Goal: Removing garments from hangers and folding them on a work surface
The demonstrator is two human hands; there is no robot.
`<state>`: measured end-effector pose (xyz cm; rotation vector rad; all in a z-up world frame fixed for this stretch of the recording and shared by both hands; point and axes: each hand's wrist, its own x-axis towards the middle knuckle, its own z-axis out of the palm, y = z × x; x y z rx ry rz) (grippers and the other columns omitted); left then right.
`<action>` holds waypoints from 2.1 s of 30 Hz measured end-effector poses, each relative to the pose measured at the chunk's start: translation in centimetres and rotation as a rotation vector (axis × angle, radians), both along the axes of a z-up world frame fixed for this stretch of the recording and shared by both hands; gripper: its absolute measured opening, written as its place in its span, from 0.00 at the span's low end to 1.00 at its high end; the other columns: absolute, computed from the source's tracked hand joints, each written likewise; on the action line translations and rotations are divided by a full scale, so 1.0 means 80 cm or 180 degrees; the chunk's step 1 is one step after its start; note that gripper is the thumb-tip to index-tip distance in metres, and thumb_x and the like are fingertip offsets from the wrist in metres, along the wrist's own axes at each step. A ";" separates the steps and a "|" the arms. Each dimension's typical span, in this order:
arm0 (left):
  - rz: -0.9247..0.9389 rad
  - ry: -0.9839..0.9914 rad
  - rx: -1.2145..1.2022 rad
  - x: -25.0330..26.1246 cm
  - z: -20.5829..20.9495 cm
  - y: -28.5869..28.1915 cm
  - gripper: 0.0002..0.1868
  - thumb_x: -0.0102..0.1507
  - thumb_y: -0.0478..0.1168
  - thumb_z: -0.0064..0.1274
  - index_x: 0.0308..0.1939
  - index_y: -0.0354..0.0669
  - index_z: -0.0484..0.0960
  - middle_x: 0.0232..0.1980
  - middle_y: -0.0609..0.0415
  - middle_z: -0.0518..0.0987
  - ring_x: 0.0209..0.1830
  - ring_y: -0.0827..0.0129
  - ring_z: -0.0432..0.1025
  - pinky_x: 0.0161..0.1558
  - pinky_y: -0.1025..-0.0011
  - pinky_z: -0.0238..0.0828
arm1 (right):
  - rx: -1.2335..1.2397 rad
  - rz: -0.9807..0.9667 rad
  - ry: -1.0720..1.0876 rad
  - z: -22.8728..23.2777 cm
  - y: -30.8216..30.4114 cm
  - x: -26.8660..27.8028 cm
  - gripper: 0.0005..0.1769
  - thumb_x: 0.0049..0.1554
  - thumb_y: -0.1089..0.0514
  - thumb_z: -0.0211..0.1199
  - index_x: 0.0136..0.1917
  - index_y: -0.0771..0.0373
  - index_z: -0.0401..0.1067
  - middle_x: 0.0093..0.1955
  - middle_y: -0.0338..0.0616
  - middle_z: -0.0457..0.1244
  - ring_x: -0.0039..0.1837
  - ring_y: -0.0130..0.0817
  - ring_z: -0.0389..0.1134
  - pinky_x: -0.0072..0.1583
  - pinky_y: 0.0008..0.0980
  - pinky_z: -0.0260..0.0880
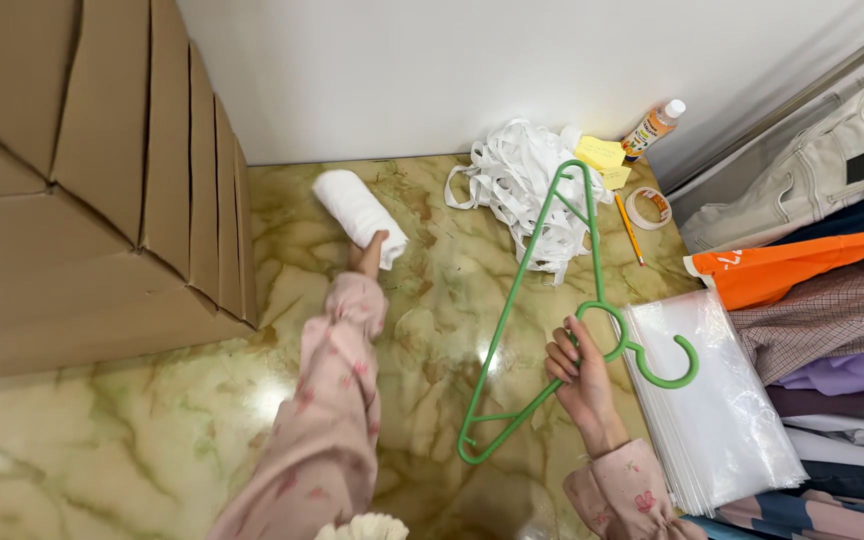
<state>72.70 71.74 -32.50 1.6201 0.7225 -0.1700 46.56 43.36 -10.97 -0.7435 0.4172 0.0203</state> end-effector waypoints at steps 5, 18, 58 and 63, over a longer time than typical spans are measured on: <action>-0.0038 -0.0214 -0.1636 -0.186 0.174 -0.039 0.56 0.51 0.61 0.68 0.72 0.33 0.60 0.69 0.30 0.65 0.72 0.44 0.59 0.70 0.49 0.54 | -0.0665 0.0177 0.0063 0.001 0.013 -0.017 0.07 0.67 0.55 0.53 0.46 0.51 0.59 0.34 0.28 0.48 0.33 0.19 0.49 0.33 0.16 0.47; -0.2497 -0.0709 -0.2802 -0.467 0.331 -0.173 0.52 0.56 0.48 0.71 0.73 0.24 0.59 0.66 0.35 0.67 0.67 0.54 0.61 0.67 0.56 0.61 | -0.0832 -0.0114 -0.0075 0.003 -0.057 -0.154 0.29 0.61 0.46 0.60 0.72 0.55 0.62 0.64 0.52 0.66 0.63 0.38 0.68 0.65 0.45 0.66; -0.1049 -0.0098 -0.6248 -0.722 0.250 -0.398 0.45 0.62 0.72 0.43 0.70 0.43 0.71 0.67 0.46 0.75 0.63 0.52 0.72 0.69 0.49 0.58 | -0.2647 -0.1715 -0.0008 -0.015 -0.392 -0.611 0.24 0.57 0.60 0.69 0.39 0.52 0.51 0.46 0.42 0.66 0.27 0.17 0.54 0.27 0.16 0.54; -0.0955 0.0156 -0.4659 -0.716 0.261 -0.380 0.37 0.58 0.61 0.56 0.66 0.43 0.76 0.61 0.43 0.78 0.55 0.54 0.75 0.64 0.51 0.66 | -0.3101 -0.1845 0.0028 -0.014 -0.409 -0.633 0.23 0.60 0.61 0.67 0.40 0.53 0.51 0.49 0.49 0.65 0.30 0.28 0.56 0.29 0.23 0.57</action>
